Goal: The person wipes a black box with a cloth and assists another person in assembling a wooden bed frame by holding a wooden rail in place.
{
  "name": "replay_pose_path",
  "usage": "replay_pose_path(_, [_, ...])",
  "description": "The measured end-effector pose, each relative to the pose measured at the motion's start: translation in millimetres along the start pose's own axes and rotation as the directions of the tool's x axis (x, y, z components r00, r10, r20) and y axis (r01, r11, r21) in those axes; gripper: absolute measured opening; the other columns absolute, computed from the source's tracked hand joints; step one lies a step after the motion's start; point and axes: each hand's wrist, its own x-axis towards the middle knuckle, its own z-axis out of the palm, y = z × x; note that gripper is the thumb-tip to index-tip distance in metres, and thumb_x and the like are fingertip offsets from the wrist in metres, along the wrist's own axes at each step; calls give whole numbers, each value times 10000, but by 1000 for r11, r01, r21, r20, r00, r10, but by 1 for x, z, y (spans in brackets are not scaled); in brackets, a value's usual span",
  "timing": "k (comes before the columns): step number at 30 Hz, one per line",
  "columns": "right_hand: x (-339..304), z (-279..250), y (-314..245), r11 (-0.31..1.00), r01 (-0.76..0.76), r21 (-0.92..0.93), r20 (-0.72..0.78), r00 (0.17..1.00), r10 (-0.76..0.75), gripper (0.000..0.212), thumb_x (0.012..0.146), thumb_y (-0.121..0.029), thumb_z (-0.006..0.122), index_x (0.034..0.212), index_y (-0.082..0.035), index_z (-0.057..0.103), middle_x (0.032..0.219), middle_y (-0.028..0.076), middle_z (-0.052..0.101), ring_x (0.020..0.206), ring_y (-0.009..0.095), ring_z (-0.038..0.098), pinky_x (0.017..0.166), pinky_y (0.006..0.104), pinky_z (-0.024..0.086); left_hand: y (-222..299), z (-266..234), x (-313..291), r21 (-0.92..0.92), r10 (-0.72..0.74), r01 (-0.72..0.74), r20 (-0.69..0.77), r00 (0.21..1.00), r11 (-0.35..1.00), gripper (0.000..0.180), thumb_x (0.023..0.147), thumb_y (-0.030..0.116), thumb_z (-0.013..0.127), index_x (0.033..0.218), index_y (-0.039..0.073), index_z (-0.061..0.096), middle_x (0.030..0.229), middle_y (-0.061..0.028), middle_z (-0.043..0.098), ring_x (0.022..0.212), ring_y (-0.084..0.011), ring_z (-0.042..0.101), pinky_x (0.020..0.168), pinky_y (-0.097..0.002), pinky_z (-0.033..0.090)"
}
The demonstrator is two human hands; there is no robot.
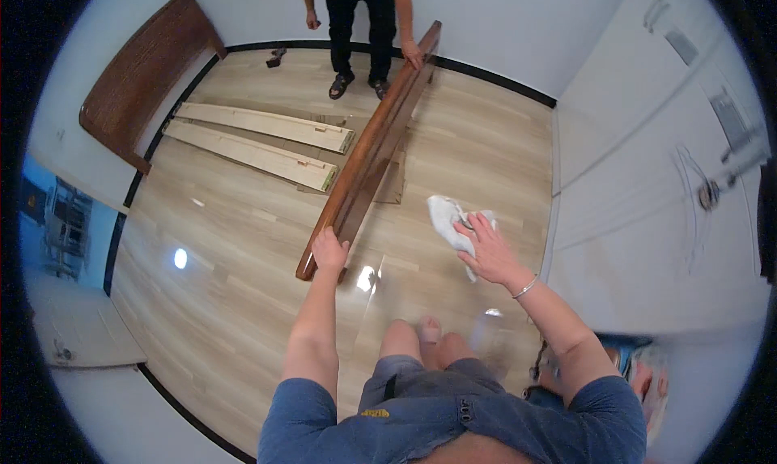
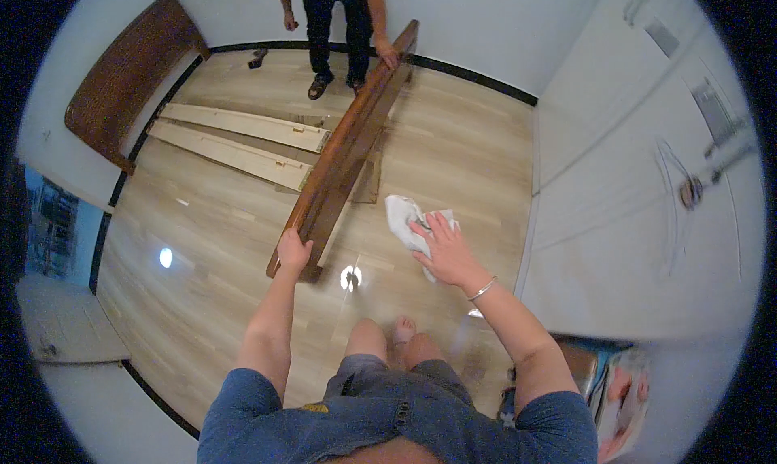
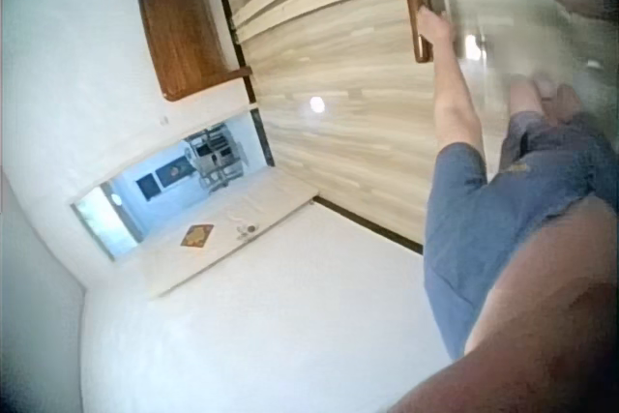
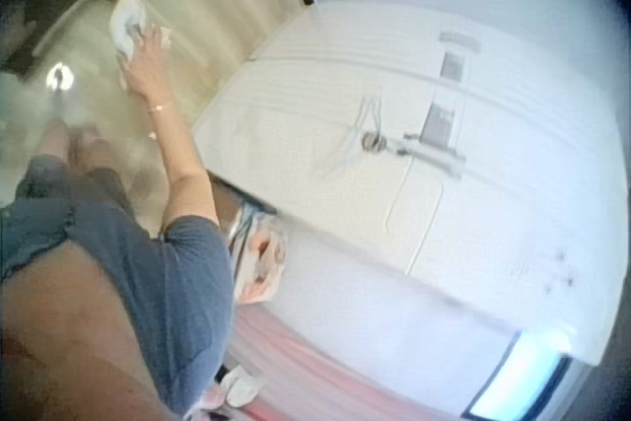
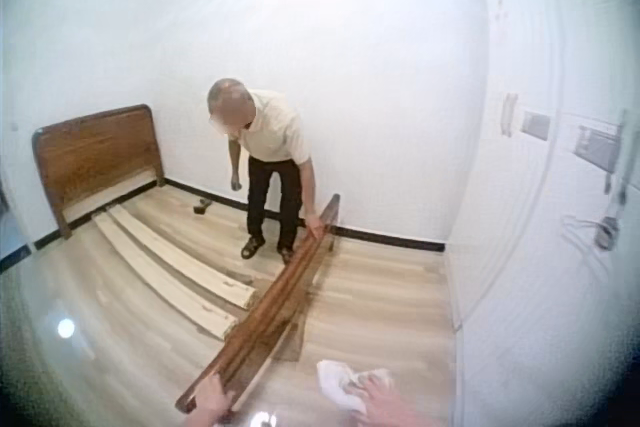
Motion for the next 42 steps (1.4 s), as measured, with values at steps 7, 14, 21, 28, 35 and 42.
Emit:
replay_pose_path(7, [204,75,36,977,214,-12,52,976,-213,526,826,-405,438,1290,-213,284,1320,170,253,1242,331,188,995,492,173,-12,79,126,-18,-128,127,-57,990,992,658,651,276,677,1147,2,342,1130,-165,439,1030,-326,433,871,-417,350])
replay_pose_path(14, [383,186,36,746,623,-233,70,776,-626,523,763,-358,513,1237,-201,360,1285,138,327,1216,292,268,1002,466,175,-1,128,186,94,-284,284,-9,959,954,494,652,387,661,936,77,402,863,-79,485,811,-241,514,662,-388,400])
replay_pose_path(21, [475,234,39,499,857,130,423,407,-809,538,652,-311,621,1137,-173,435,1088,71,476,1046,214,438,907,394,316,-8,137,181,152,-276,283,-65,959,947,497,645,414,647,920,70,418,789,-78,496,738,-247,525,602,-372,407])
replay_pose_path(28, [550,207,149,395,916,-69,101,400,-911,630,561,-347,691,1114,-184,437,1008,40,494,960,206,467,851,385,330,2,141,185,114,-279,294,-131,951,949,541,611,442,652,942,69,442,733,-63,489,672,-238,502,572,-360,385])
replay_pose_path(35, [542,219,156,384,922,-48,12,385,-923,723,503,-412,697,1133,-173,433,1018,44,468,968,227,439,857,413,309,11,139,183,204,-304,340,-187,934,918,551,573,441,672,928,80,455,746,-53,496,670,-220,495,569,-348,354])
replay_pose_path(42, [514,225,122,366,930,-42,24,367,-930,679,544,-404,680,1124,-149,437,986,76,475,949,232,452,832,407,323,44,141,189,182,-459,517,-283,842,836,561,556,298,733,969,58,438,919,-104,489,919,-272,456,830,-424,321])
